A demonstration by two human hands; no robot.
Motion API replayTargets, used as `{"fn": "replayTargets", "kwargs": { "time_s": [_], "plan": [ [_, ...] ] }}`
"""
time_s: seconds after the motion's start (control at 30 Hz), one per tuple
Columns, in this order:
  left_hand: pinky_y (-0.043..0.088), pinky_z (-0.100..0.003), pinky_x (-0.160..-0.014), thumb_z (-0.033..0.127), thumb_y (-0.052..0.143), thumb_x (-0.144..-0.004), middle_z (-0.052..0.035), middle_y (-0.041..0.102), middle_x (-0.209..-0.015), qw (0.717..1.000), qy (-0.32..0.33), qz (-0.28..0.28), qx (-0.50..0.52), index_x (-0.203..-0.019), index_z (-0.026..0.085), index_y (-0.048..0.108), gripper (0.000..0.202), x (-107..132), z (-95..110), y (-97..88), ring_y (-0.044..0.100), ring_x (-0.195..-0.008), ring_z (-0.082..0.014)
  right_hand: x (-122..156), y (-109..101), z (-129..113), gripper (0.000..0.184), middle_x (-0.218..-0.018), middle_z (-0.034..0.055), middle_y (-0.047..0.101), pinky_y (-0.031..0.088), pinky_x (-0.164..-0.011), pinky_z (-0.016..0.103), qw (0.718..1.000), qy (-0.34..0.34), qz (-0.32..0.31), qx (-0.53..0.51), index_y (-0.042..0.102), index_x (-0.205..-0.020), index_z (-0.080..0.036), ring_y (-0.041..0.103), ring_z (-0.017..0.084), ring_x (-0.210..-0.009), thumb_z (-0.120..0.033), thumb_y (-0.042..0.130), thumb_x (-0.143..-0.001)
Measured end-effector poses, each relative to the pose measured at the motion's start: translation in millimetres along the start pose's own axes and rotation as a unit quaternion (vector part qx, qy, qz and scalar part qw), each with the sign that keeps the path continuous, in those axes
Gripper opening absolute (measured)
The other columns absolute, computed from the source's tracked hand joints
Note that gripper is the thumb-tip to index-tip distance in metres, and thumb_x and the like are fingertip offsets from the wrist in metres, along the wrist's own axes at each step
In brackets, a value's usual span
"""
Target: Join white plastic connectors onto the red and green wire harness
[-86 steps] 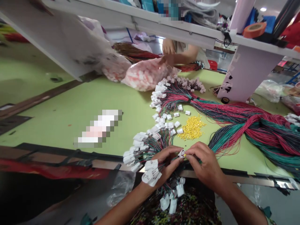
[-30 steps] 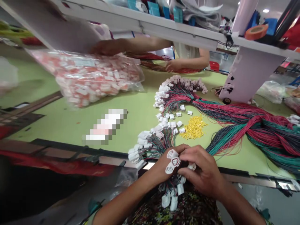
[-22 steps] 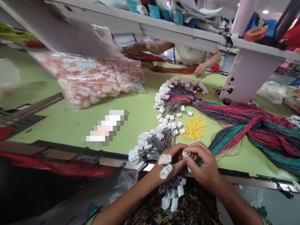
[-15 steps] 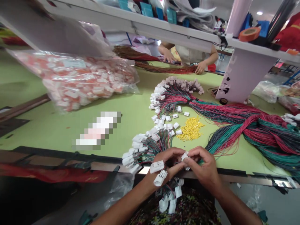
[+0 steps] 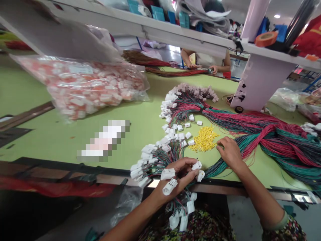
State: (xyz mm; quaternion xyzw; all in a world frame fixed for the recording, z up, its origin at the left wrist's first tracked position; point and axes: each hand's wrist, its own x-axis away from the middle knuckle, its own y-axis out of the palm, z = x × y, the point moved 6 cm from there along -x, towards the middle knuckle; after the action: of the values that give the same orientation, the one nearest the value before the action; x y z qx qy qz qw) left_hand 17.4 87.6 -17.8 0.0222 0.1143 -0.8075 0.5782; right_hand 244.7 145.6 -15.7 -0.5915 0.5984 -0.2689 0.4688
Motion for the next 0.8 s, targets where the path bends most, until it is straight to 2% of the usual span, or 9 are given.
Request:
{"fn": "replayTargets", "kwargs": {
  "time_s": [0.13, 0.2, 0.27, 0.37, 0.5, 0.6, 0.8],
  "plan": [
    [0.049, -0.028, -0.058, 0.029, 0.07, -0.087, -0.007, 0.074, -0.087, 0.999, -0.02, -0.001, 0.031, -0.103, 0.018, 0.074, 0.02, 0, -5, -1.4, 0.064, -0.068, -0.0173, -2, 3, -5, 0.012, -0.085, 0.0077, 0.07, 0.048, -0.084, 0.039, 1.0, -0.004, 0.006, -0.023, 0.073, -0.082, -0.02, 0.064, 0.025, -0.085, -0.019, 0.064, -0.089],
    [0.052, -0.03, -0.064, 0.029, 0.071, -0.088, -0.0078, 0.076, -0.092, 0.999, -0.021, 0.009, 0.045, -0.106, 0.019, 0.075, 0.02, 1, -6, -3.9, 0.067, -0.075, -0.0193, 3, -2, -17, 0.012, -0.086, 0.007, 0.071, 0.05, -0.083, 0.037, 0.999, -0.012, 0.013, -0.044, 0.073, -0.085, -0.02, 0.065, 0.024, -0.085, -0.021, 0.063, -0.091],
    [0.054, -0.032, -0.07, 0.028, 0.071, -0.089, -0.0085, 0.076, -0.096, 0.998, -0.013, 0.022, 0.051, -0.107, 0.021, 0.075, 0.02, 1, -5, -7.0, 0.068, -0.082, -0.021, 13, -9, -38, 0.012, -0.088, 0.0053, 0.071, 0.052, -0.079, 0.033, 0.995, -0.031, 0.019, -0.088, 0.073, -0.089, -0.021, 0.067, 0.021, -0.084, -0.024, 0.062, -0.094],
    [0.057, -0.035, -0.078, 0.026, 0.07, -0.091, -0.0088, 0.077, -0.102, 0.998, 0.024, 0.037, 0.051, -0.108, 0.021, 0.076, 0.019, 3, 2, -10.7, 0.071, -0.09, -0.0229, 32, -21, -77, 0.011, -0.089, 0.0045, 0.072, 0.055, -0.076, 0.031, 0.966, -0.065, 0.024, -0.248, 0.073, -0.092, -0.023, 0.068, 0.02, -0.085, -0.026, 0.064, -0.095],
    [0.058, -0.036, -0.081, 0.021, 0.071, -0.091, -0.0073, 0.077, -0.102, 0.994, 0.084, 0.048, 0.042, -0.108, 0.023, 0.076, 0.018, 6, 10, -12.6, 0.072, -0.093, -0.0226, 51, -28, -109, 0.012, -0.088, 0.004, 0.071, 0.055, -0.075, 0.031, 0.954, -0.097, 0.053, -0.278, 0.074, -0.096, -0.024, 0.067, 0.02, -0.084, -0.022, 0.062, -0.097],
    [0.06, -0.035, -0.079, 0.017, 0.071, -0.09, -0.0076, 0.078, -0.102, 0.99, 0.119, 0.063, 0.03, -0.108, 0.024, 0.076, 0.02, 8, 12, -13.3, 0.072, -0.093, -0.0224, 57, -28, -113, 0.015, -0.089, 0.0042, 0.071, 0.054, -0.078, 0.034, 0.958, -0.119, 0.079, -0.247, 0.074, -0.1, -0.025, 0.066, 0.021, -0.087, -0.019, 0.061, -0.097],
    [0.06, -0.033, -0.082, 0.011, 0.072, -0.088, -0.0064, 0.079, -0.102, 0.986, 0.147, 0.085, 0.005, -0.107, 0.024, 0.076, 0.024, 10, 13, -13.6, 0.073, -0.095, -0.0208, 60, -27, -114, 0.016, -0.091, 0.0039, 0.069, 0.053, -0.076, 0.033, 0.961, -0.136, 0.083, -0.224, 0.073, -0.105, -0.026, 0.065, 0.02, -0.087, -0.016, 0.062, -0.097]
  ]
}}
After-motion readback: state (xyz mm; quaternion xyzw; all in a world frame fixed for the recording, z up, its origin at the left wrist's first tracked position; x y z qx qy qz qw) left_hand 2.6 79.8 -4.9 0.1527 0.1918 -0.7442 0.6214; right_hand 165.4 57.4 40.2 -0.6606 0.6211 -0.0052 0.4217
